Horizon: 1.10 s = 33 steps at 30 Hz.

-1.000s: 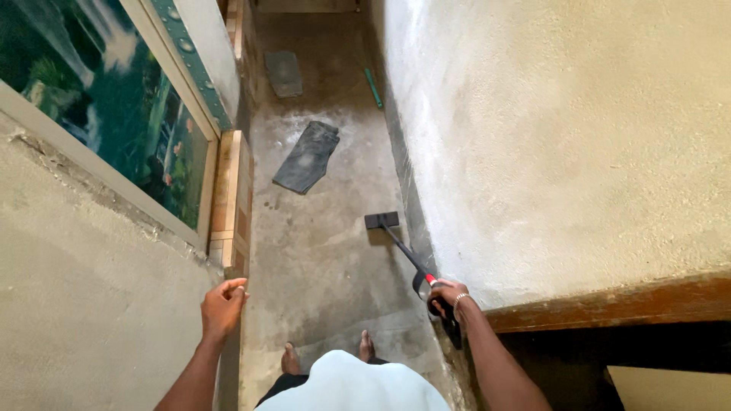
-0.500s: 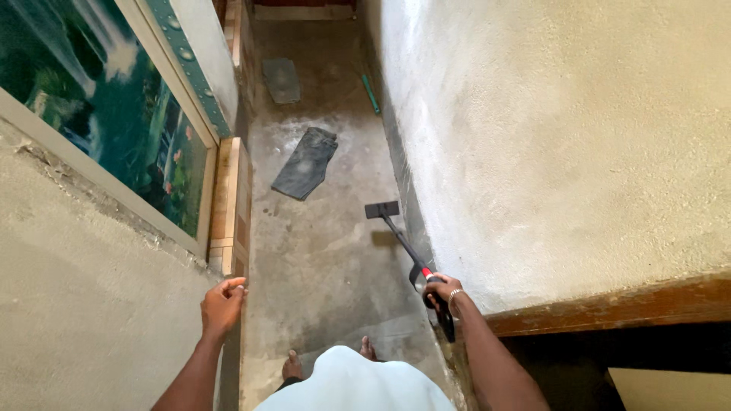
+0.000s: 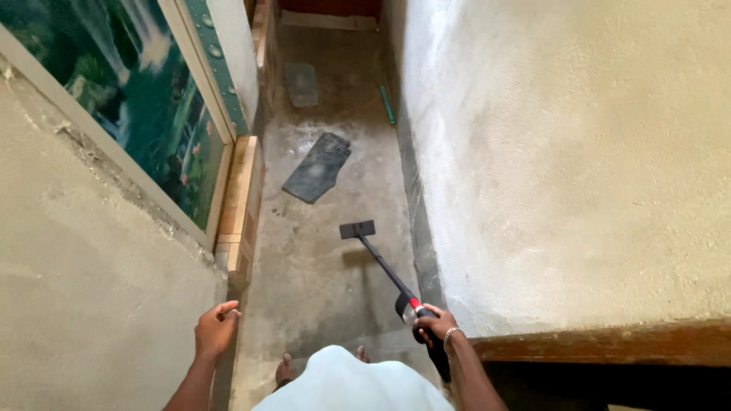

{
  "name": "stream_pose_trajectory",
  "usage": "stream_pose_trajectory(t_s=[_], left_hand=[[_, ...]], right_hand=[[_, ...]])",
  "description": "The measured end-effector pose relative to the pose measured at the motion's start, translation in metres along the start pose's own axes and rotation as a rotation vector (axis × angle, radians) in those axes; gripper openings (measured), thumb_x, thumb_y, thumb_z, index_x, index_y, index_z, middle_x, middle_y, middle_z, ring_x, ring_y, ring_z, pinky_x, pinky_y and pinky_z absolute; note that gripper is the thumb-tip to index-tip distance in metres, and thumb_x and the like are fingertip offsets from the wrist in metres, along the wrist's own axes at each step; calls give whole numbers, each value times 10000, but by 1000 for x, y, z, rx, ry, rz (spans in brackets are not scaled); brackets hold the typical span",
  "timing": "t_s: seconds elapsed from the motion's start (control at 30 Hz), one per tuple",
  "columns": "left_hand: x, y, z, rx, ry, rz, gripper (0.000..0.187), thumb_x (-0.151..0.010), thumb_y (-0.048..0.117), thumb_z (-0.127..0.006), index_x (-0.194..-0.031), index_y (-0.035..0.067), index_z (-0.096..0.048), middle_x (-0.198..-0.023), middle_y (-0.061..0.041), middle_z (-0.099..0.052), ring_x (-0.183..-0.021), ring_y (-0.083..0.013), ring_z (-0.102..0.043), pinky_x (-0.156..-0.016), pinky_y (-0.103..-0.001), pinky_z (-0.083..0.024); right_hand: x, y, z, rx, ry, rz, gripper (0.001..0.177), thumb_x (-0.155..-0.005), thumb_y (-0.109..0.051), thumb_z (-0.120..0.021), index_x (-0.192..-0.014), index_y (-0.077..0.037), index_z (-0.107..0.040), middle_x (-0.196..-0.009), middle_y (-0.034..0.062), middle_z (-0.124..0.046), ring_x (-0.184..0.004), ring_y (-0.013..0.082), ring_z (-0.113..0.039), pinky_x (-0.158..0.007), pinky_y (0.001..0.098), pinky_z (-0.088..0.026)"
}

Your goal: The person vacuums the floor of a narrow hallway using a handheld vacuum cleaner, moving down the passage and around a corner.

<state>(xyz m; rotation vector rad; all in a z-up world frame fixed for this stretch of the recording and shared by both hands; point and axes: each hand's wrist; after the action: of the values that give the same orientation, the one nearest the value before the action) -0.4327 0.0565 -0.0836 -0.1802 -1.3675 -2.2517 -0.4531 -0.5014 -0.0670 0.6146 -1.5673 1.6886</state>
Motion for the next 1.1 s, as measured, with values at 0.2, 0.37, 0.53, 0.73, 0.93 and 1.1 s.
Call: stream_pose_trajectory(t_s=[0.2, 0.37, 0.53, 0.73, 0.93, 1.1], left_hand=[[15, 37, 40, -139, 34, 56, 345, -920, 203, -618, -1231, 149, -758, -1018, -54, -810, -919, -218, -756, -865, -361, -552], [5, 69, 50, -117, 33, -4, 352, -928, 192, -596, -1240, 133, -748, -1027, -81, -810, -963, -221, -751, -874, -355, -544], [11, 70, 42, -136, -17, -100, 347, -947, 203, -562, -1236, 142, -744, -1038, -66, -807, -959, -209, -759, -874, -348, -562], [40, 61, 48, -132, 49, 51, 325, -959, 200, -569, -1217, 170, -764, -1039, -50, -817, -961, -225, -765, -891, -363, -554], [47, 50, 70, -217, 108, 55, 321, -970, 201, -565, -1208, 176, -779, -1035, -64, -819, -985, -226, -759, -891, -362, -562], [35, 67, 68, -184, 32, 64, 333, -960, 189, -555, -1226, 169, -754, -1034, -57, -809, -891, -259, -766, -845, -383, -570]], right_hand=[[-10, -32, -14, 85, -50, -4, 646, -775, -22, -752, -1398, -148, -632, -687, 123, -694, -456, 188, -574, -388, 334, -432], [-47, -76, -53, 181, -74, 14, 624, -768, -31, -820, -1367, -114, -666, -713, 99, -674, -503, 154, -617, -409, 333, -449], [-54, -78, -72, 125, -61, -51, 605, -802, -34, -783, -1351, -215, -606, -784, 84, -658, -552, 144, -602, -438, 317, -448], [-23, -38, -36, 110, -135, -25, 601, -793, -12, -747, -1368, -135, -625, -765, 125, -709, -535, 208, -638, -418, 356, -490], [10, -18, 7, 242, -180, -113, 701, -774, 8, -762, -1428, -157, -572, -733, 157, -698, -535, 226, -644, -443, 366, -509], [-15, -38, -20, 216, -217, -53, 674, -789, 20, -741, -1427, -95, -557, -727, 150, -699, -513, 221, -624, -441, 362, -525]])
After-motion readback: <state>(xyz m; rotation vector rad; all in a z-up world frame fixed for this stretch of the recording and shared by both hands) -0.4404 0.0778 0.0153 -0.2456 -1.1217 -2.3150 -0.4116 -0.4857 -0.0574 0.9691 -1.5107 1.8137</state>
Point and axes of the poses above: each hand's wrist, its own x-axis away from the middle knuckle, its own z-axis out of the back of the hand, y = z × x
